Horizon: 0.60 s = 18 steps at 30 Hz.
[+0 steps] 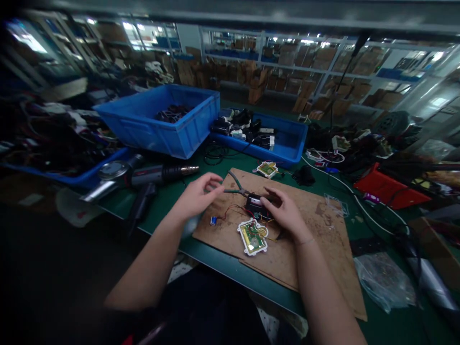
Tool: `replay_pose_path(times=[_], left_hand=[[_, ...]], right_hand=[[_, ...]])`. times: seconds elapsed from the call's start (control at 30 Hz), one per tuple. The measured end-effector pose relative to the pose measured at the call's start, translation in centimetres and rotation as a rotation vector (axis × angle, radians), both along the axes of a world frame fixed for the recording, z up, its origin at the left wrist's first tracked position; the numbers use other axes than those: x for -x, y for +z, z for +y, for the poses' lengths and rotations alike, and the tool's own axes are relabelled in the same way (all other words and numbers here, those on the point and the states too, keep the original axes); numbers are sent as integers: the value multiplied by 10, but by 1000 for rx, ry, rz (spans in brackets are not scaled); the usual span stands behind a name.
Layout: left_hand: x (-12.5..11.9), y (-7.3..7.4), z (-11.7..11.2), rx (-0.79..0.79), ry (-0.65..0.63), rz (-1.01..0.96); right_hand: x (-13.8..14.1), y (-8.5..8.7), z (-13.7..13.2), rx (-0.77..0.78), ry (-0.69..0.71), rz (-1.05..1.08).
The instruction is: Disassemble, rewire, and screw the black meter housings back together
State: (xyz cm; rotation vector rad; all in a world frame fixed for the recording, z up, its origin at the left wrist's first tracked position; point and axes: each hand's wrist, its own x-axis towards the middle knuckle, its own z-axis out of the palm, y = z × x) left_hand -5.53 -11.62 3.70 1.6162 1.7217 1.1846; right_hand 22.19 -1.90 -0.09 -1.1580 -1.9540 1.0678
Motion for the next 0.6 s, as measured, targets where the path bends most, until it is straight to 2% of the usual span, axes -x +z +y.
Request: replay_pose_path(times=[0.1,0.2,0.27,0.33,0.43,0.5,0.6], left_hand=[[2,-7,-45,156,-122,315],[-4,-20,-70,195,-131,360],[-11,-26,-76,176,-101,311],[-19,-25,-77,174,-93,259],[-25,-17,-76,166,-81,264],[-25,-15,-74,144,-70,323],[-18,-24,-72,144,-96,399]], right_hand=[[-2,14,-8,-291,-149,82],[3,32,-28,-568,-201,92],[11,41,-47,-690,-106,64],[22,45,-66,-770,101,-17],[37,40,-84,-825,418,-200],[44,34,-88,-828,504,-290],[47,27,-85,-823,492,-355]])
